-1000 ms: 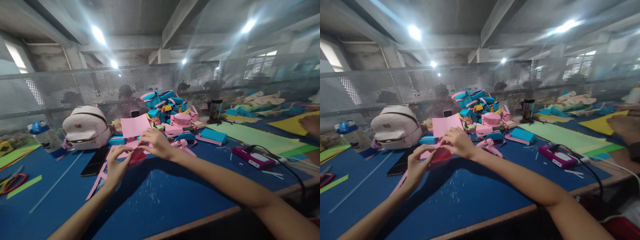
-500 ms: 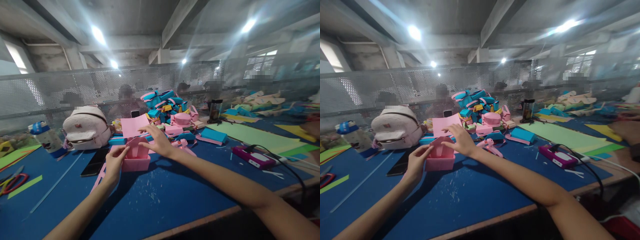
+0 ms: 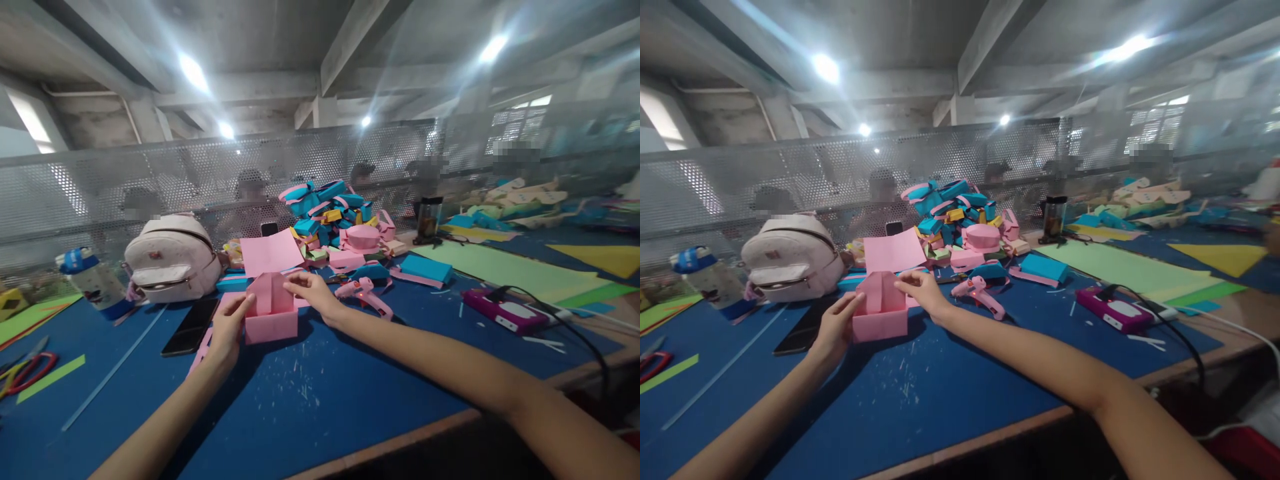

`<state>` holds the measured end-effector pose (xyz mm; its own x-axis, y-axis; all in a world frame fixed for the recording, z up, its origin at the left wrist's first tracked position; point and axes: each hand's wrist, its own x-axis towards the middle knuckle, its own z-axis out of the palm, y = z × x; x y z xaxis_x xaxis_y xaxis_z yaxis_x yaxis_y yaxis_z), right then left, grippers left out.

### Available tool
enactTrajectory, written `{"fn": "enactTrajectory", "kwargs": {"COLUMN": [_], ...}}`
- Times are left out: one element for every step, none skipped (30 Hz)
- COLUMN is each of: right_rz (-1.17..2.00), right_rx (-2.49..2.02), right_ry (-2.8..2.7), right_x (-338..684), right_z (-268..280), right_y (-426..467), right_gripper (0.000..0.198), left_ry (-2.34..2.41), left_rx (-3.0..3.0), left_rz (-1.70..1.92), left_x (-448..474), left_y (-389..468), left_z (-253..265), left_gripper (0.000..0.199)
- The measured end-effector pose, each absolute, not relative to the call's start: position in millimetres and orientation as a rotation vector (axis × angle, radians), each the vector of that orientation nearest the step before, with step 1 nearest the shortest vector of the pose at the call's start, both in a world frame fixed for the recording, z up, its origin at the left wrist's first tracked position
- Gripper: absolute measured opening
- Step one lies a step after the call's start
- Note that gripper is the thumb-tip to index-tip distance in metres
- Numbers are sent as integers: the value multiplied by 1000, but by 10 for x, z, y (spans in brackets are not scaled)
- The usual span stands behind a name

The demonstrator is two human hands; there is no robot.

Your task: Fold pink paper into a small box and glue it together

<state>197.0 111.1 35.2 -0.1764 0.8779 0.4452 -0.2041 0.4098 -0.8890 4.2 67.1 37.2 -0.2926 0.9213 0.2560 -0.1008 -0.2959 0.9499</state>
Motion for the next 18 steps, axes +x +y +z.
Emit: {"fn": "enactTrajectory", "kwargs": {"right_rz": [1104,1110,1112,1109,1102,1090,1072,1050,1022,990,956,921,886,853,821,795,759,703], "right_rx": [-648,-647,-646,-645,-643,-641,-638,-636,-635,-633,-632,-630,-627,-622,-615,-606,-594,-574], "right_ry": [-1404,-1390,-1378,-1369,-1362,-1357,-1353,-1350,-1350,-1354,-1364,-1382,-1406,-1434,-1464,-1488,-1519,-1561], "right_x": [1970,1971,1971,1971,1971,1970,1968,1967,1967,1966,1967,1969,1972,1976,1981,1986,1991,1995], "right_z": [352,357,363,372,382,394,406,421,437,456,478,502,528,555,582,608,633,654], "right_y": [1105,1099,1092,1084,1075,1065,1055,1044,1032,1019,1003,985,963,937,907,875,842,808], "right_gripper": [33,33,33,33,33,33,32,31,29,27,25,23,20,18,15,12,9,6], "left_ry": [1146,1141,1138,1135,1135,1137,1141,1146,1149,1149,1153,1165,1187,1215,1245,1271,1286,1289], "left_rx": [1165,1177,1194,1216,1242,1274,1310,1350,1390,1426,1477,1555,1659,1788,1931,2069,2183,2257], "left_rz": [1683,1673,1666,1662,1660,1659,1658,1658,1657,1657,1663,1681,1708,1743,1782,1822,1859,1888], "left_x": [44,47,51,55,60,66,71,77,81,82,81,77,70,62,53,45,40,39], "left_y": [672,672,671,669,665,660,652,641,626,608,587,563,537,509,480,451,423,397], "left_z": [365,359,355,354,357,366,380,400,427,461,500,543,587,631,672,708,738,761], "left_gripper": [43,43,43,42,42,41,40,39,39,39,40,40,41,40,38,36,34,31]}}
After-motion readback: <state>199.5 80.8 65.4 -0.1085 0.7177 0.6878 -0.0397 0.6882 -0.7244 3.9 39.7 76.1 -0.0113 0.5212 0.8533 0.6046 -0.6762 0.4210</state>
